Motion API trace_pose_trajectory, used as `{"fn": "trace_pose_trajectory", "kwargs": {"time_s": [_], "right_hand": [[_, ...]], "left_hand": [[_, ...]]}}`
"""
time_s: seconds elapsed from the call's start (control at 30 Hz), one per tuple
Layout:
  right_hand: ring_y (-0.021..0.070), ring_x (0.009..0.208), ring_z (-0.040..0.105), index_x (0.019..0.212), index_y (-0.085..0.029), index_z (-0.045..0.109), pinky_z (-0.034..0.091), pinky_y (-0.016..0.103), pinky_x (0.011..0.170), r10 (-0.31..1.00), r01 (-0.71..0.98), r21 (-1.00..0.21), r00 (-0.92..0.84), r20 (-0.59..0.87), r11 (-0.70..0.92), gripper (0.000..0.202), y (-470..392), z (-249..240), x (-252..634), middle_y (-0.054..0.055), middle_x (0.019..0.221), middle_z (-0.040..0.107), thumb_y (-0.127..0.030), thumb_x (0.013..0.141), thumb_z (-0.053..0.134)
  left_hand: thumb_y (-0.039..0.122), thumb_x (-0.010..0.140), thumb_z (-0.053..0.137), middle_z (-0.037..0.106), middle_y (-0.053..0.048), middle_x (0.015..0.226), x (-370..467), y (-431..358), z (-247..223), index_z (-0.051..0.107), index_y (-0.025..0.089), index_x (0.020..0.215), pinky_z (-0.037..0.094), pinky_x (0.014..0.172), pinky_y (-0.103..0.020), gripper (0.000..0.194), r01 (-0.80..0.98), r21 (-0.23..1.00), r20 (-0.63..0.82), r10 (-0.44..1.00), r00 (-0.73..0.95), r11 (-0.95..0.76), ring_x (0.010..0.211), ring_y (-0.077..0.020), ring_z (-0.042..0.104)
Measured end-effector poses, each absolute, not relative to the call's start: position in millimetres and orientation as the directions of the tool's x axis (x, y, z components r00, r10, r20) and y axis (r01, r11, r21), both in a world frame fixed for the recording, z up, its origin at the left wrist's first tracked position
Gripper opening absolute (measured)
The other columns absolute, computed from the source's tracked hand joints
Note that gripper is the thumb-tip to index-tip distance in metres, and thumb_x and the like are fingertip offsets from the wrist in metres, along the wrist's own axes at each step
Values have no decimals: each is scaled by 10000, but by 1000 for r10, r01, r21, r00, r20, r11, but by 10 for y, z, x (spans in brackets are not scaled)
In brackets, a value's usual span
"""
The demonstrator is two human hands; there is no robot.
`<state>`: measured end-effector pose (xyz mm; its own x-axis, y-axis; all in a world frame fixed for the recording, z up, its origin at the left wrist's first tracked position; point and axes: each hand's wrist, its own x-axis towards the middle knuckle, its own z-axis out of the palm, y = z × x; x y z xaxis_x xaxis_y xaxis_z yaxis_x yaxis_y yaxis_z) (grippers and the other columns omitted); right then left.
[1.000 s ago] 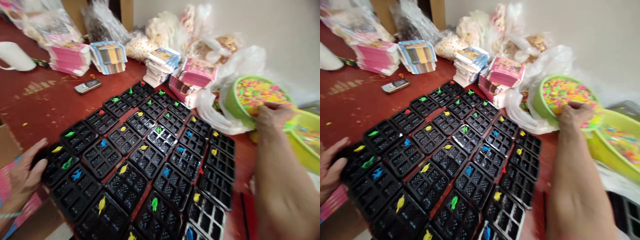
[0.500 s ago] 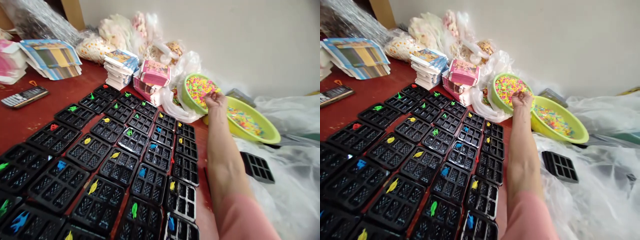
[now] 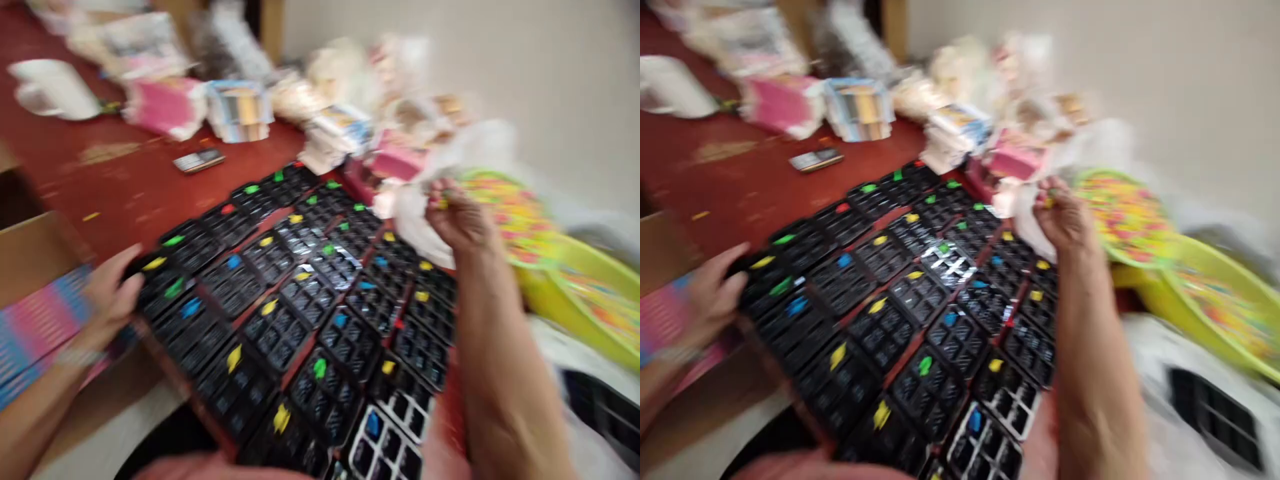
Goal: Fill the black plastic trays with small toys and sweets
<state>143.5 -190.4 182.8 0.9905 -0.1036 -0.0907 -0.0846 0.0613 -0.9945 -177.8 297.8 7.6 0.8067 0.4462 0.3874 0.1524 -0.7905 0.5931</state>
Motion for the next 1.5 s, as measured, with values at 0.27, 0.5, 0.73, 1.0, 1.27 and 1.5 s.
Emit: {"fn": "trace_pose_trajectory", "kwargs": {"time_s": [0.27, 0.5, 0.73, 1.0, 1.27, 1.5], "right_hand": [[98, 526, 472, 895, -214, 725, 357, 254, 482, 548, -16, -990, 831, -93, -143, 264, 253, 1209, 49, 70, 835, 740, -468, 848, 781], [150, 638, 555, 845, -208, 715, 420, 285, 639, 839, 565, -774, 537, 84, -284, 576, 1389, 676, -681, 0, 687, 645, -770, 893, 599], [209, 902, 688, 974, -203, 723, 491, 310, 829, 916, 780, -556, 394, 79, -287, 361, 1792, 508, -851, 80, 967, 752, -492, 1056, 522], [167, 833, 669, 1019, -231, 723, 557, 302, 765, 778, 223, -942, 625, -60, -251, 290, 1755, 572, -731, 19, 934, 734, -491, 891, 729], [134, 903, 720, 883, -242, 697, 610, 229, 747, 522, -305, -952, 810, -267, -13, 420, 1366, 716, -138, -35, 894, 704, -183, 531, 918], [140, 821, 710, 900, -218, 683, 621, 267, 731, 574, -48, -989, 809, -122, -143, 339, 1663, 506, -152, -3, 845, 702, -361, 666, 881]], "left_hand": [[619, 1004, 157, 628, -161, 1439, -1841, 3328, -190, 572, 149, 1424, 420, 1137, -511, 754, 141, 535, 416, 406, 814, -833, 1342, -307, 569], [478, 1040, 164, 643, -171, 1416, -1852, 3288, -190, 591, 111, 1404, 388, 1143, -485, 671, 45, 573, 447, 358, 820, -818, 1368, -285, 548], [470, 1059, 129, 621, -163, 1452, -1836, 3313, -259, 512, 114, 1475, 382, 1152, -454, 668, 1, 635, 469, 387, 794, -772, 1370, -258, 555], [425, 1067, 198, 655, -173, 1404, -1836, 3297, -269, 544, 110, 1433, 406, 1119, -451, 595, -70, 651, 545, 400, 737, -756, 1315, -265, 597], [464, 1050, 346, 677, -201, 1356, -1820, 3289, -317, 582, 94, 1404, 420, 1078, -468, 563, -124, 582, 636, 355, 685, -804, 1271, -306, 625], [469, 1040, 367, 671, -208, 1361, -1823, 3277, -300, 586, 86, 1400, 416, 1080, -476, 569, -105, 574, 625, 351, 698, -812, 1276, -319, 616]]}}
